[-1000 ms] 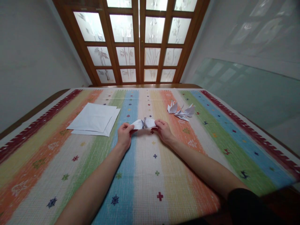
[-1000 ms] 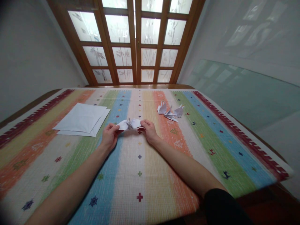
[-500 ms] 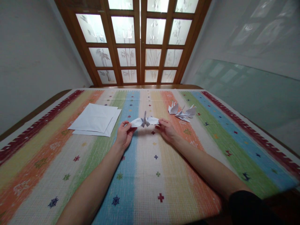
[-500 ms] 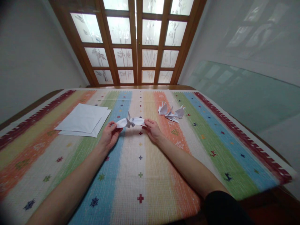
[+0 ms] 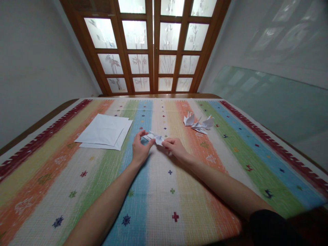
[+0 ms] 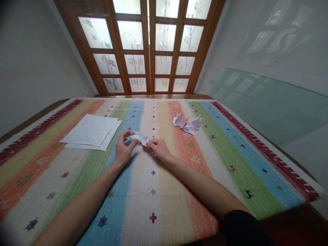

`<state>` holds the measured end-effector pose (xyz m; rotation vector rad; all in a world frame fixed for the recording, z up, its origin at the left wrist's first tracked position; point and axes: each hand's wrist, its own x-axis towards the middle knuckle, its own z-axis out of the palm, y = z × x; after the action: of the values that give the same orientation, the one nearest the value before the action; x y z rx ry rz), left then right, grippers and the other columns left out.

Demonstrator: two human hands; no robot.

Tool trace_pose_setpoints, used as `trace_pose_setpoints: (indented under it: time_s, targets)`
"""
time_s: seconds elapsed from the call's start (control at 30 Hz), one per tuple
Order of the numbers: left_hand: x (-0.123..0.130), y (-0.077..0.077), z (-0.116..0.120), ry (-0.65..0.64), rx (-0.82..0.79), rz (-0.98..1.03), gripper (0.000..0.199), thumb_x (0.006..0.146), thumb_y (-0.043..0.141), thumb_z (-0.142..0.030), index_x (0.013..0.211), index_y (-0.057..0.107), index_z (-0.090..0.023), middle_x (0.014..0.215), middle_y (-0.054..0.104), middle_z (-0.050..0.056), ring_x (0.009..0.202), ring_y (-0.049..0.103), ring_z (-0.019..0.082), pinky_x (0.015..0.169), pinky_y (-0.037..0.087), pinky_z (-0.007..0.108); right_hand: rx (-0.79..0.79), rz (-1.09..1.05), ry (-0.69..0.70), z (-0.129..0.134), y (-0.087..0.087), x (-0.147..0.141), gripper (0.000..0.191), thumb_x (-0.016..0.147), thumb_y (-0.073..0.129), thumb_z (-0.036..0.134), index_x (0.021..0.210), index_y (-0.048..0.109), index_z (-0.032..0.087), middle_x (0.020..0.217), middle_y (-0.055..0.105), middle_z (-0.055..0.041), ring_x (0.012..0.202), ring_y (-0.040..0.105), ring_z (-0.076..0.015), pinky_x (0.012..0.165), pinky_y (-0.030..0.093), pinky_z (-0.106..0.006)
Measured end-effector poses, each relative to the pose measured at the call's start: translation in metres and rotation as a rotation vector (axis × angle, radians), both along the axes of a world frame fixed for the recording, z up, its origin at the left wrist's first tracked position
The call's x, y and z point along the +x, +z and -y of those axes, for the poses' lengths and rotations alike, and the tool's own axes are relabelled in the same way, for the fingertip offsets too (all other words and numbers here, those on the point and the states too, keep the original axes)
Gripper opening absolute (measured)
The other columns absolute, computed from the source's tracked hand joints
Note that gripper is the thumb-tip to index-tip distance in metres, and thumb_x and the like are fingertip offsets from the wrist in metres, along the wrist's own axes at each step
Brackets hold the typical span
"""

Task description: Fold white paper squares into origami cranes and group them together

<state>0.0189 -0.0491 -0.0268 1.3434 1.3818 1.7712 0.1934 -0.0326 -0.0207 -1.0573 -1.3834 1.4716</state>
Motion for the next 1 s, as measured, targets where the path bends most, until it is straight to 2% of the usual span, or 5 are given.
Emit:
trace_pose_setpoints:
  time_s: [0.2, 0.37, 0.6, 0.77, 1.0]
  targets:
    - [0.006, -0.003, -0.004, -0.134, -0.101, 0.071, 0.019, 0.067, 0.076, -0.027, 0.084, 0.072, -0.018, 0.077, 0.072, 0.003, 0.068, 0.064, 0.016, 0.068, 0.049, 0.027, -0.085, 0.066, 0.325, 0.015, 0.009, -0.005, 0.028, 0.069, 0.063, 0.028, 0.044, 0.054, 0.018, 0.041, 0.047, 0.0041, 0.038, 0.037, -0.0056, 0.038, 0.023, -0.02]
    - [0.011, 0.001, 0.0, -0.232, -0.146, 0.23, 0.026, 0.061, 0.081, -0.028, 0.08, 0.066, -0.017, 0.078, 0.074, 0.005, 0.066, 0.066, 0.016, 0.061, 0.049, 0.026, -0.038, 0.215, 0.467, 0.016, 0.013, 0.001, 0.032, 0.076, 0.065, 0.034, 0.049, 0.062, 0.017, 0.045, 0.054, 0.0011, 0.037, 0.041, -0.0071, 0.039, 0.026, -0.022]
    - [0.014, 0.003, 0.004, -0.315, -0.167, 0.174, 0.016, 0.061, 0.079, -0.027, 0.069, 0.07, -0.017, 0.076, 0.074, 0.006, 0.068, 0.065, 0.016, 0.065, 0.049, 0.028, 0.28, 0.138, 0.002, -0.009, 0.012, 0.013, 0.007, 0.072, 0.069, 0.024, 0.076, 0.071, 0.019, 0.068, 0.067, -0.0004, 0.056, 0.054, -0.0109, 0.053, 0.041, -0.024]
    - [0.014, 0.002, 0.006, -0.248, -0.116, 0.005, 0.012, 0.058, 0.078, -0.019, 0.068, 0.073, -0.02, 0.062, 0.066, -0.002, 0.055, 0.05, 0.011, 0.057, 0.04, 0.023, 0.419, 0.117, 0.048, -0.004, 0.01, 0.008, 0.01, 0.077, 0.062, 0.022, 0.082, 0.071, 0.022, 0.08, 0.071, -0.0016, 0.072, 0.062, -0.0146, 0.069, 0.047, -0.029]
    - [0.018, 0.005, 0.009, -0.366, -0.106, 0.13, 0.021, 0.054, 0.08, -0.017, 0.067, 0.064, -0.018, 0.064, 0.066, -0.002, 0.063, 0.059, 0.013, 0.065, 0.047, 0.025, 0.514, 0.142, 0.05, -0.001, 0.011, 0.007, 0.014, 0.077, 0.064, 0.024, 0.088, 0.072, 0.024, 0.082, 0.071, -0.002, 0.073, 0.062, -0.0156, 0.071, 0.049, -0.031]
